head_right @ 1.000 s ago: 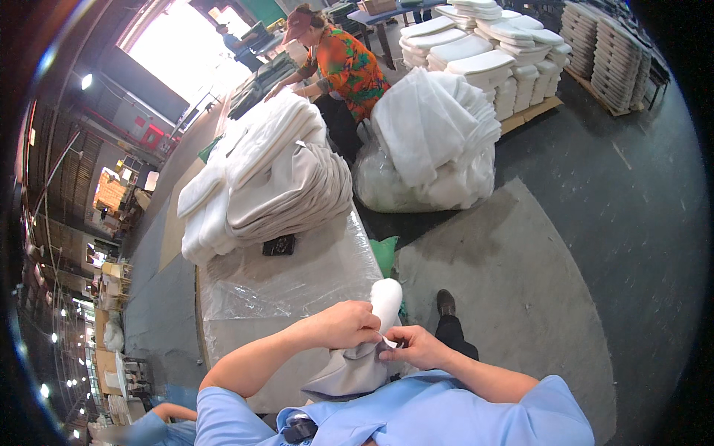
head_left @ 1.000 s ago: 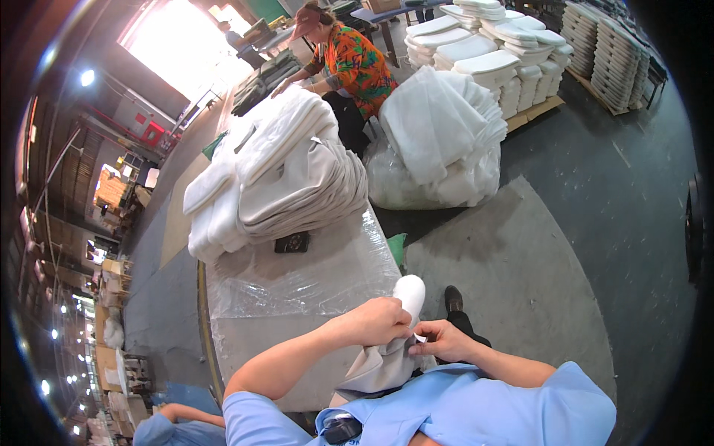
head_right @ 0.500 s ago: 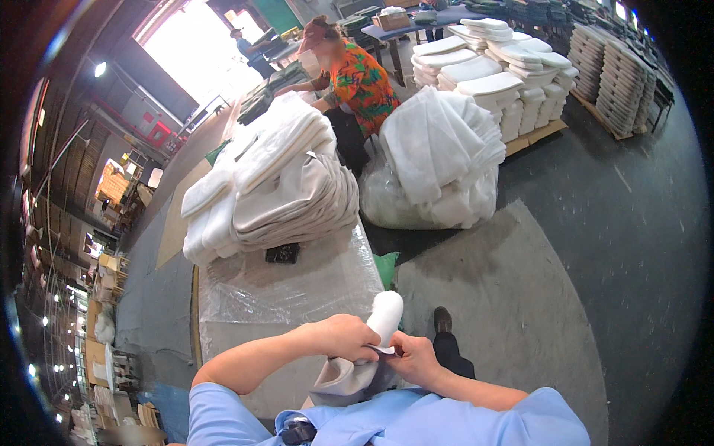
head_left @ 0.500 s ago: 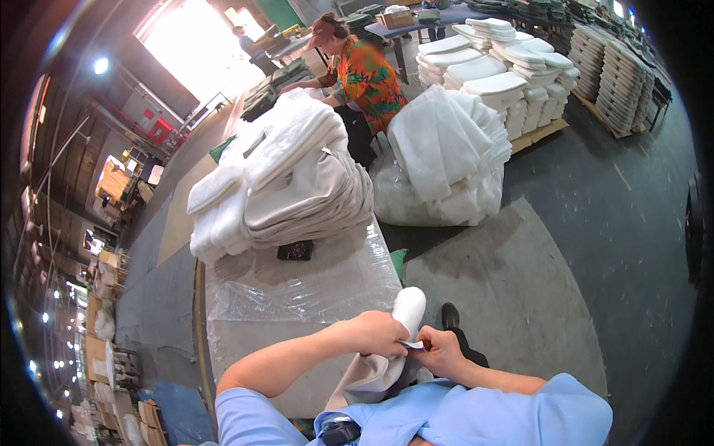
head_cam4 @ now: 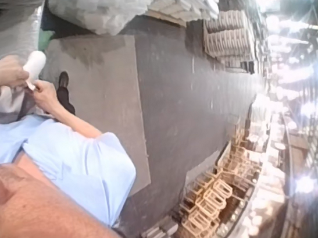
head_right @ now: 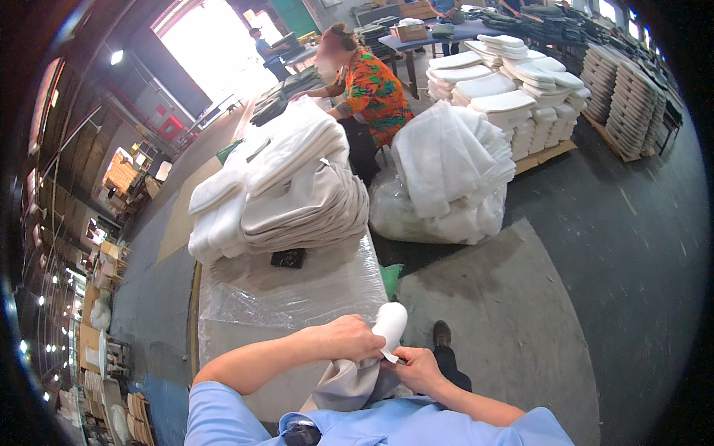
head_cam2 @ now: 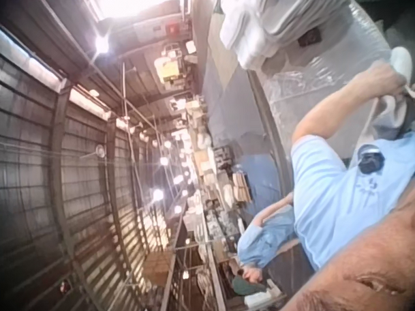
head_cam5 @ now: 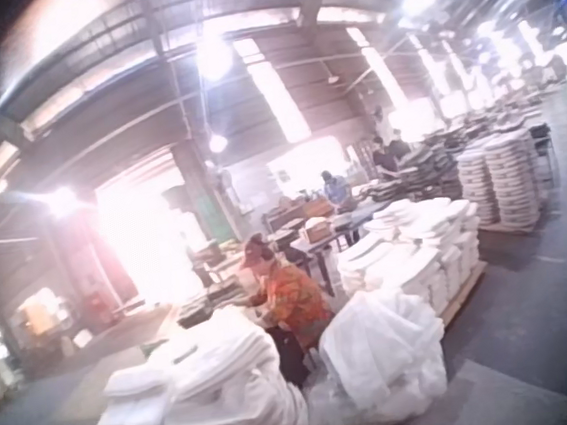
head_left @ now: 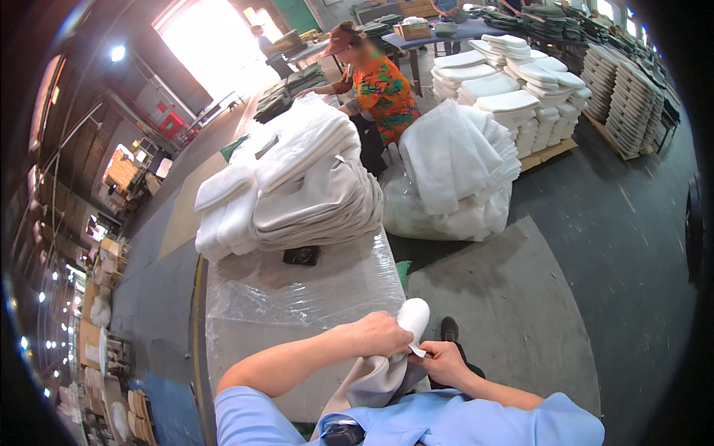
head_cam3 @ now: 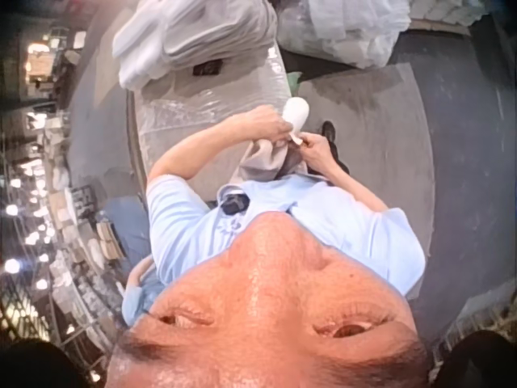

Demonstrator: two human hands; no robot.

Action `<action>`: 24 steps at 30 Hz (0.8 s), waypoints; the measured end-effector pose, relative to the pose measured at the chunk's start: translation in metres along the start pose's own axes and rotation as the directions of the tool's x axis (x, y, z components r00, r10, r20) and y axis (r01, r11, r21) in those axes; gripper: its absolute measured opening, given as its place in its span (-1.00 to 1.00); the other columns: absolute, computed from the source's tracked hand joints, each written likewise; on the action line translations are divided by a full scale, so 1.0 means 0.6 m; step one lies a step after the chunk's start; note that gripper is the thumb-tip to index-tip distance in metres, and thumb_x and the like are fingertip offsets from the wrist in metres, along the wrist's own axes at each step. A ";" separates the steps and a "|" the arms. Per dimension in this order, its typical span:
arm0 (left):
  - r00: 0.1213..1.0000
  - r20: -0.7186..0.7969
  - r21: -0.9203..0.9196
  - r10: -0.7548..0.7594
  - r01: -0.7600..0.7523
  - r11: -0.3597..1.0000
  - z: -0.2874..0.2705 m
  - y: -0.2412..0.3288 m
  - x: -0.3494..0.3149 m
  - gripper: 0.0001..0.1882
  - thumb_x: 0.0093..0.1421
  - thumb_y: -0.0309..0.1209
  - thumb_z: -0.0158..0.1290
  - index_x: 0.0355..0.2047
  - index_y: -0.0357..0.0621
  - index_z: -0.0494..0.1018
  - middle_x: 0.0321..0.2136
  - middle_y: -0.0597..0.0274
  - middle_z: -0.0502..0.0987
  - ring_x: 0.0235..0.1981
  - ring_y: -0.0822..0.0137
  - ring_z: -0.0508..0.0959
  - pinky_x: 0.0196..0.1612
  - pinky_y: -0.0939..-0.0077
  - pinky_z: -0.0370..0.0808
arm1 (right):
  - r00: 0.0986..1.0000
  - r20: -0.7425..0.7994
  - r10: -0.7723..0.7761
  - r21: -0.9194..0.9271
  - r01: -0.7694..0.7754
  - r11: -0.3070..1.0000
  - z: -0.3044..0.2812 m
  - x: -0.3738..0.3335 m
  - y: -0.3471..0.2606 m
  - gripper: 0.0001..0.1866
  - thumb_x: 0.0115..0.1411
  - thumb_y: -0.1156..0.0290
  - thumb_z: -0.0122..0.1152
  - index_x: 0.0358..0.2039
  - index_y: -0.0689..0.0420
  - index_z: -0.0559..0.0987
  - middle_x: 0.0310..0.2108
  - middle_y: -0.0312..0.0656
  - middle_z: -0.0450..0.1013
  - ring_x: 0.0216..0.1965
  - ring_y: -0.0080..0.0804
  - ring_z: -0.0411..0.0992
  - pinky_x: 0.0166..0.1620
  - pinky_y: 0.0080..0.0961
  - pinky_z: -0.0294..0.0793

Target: The person repeatedly inserts white foam cushions into light gray fabric covers at a work table, then places the finished units onto a nearby pallet. Coworkers handle similar items across the table.

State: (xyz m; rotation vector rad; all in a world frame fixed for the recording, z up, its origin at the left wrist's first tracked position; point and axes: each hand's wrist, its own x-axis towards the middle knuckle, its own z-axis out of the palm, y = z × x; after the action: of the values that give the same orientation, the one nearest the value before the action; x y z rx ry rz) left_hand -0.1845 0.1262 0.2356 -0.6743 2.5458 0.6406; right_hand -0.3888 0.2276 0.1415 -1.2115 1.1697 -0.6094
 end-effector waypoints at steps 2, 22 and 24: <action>1.000 -0.018 -0.034 -0.009 0.008 0.999 0.001 -0.010 -0.001 -0.60 0.43 -0.02 0.07 -0.30 -0.13 0.50 -0.55 -0.02 0.60 -0.44 -0.16 0.63 -0.33 -0.01 0.52 | 0.994 -0.043 -0.098 0.047 0.100 0.994 0.006 -0.002 -0.003 -0.73 0.30 0.21 0.46 -0.26 0.20 0.73 -0.56 -0.29 0.53 -0.49 -0.65 0.40 -0.41 -0.48 0.37; 0.988 0.094 -0.006 -0.121 0.122 0.993 -0.017 -0.004 0.013 -0.65 0.37 -0.02 0.10 -0.15 -0.03 0.54 -0.50 -0.02 0.64 -0.41 -0.12 0.68 -0.33 -0.03 0.56 | 0.934 0.358 0.014 0.416 -0.173 0.892 0.000 0.029 0.060 -0.74 0.33 0.16 0.46 -0.15 0.08 0.74 -0.31 -0.41 0.60 -0.32 -0.66 0.47 -0.26 -0.55 0.48; 0.986 0.109 0.011 -0.130 0.129 0.992 -0.015 -0.006 0.015 -0.63 0.39 0.01 0.08 -0.15 -0.02 0.53 -0.50 -0.02 0.64 -0.40 -0.12 0.68 -0.33 -0.03 0.55 | 0.935 0.351 0.051 0.212 -0.132 0.968 -0.005 0.032 0.074 -0.70 0.39 0.10 0.38 -0.20 0.09 0.74 -0.43 -0.43 0.55 -0.41 -0.66 0.42 -0.33 -0.54 0.43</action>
State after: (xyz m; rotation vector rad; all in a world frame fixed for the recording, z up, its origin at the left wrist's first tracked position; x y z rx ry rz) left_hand -0.1921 0.1158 0.2373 -0.7749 2.3801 0.6110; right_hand -0.3944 0.2232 0.0935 -1.0072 0.8287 -0.4282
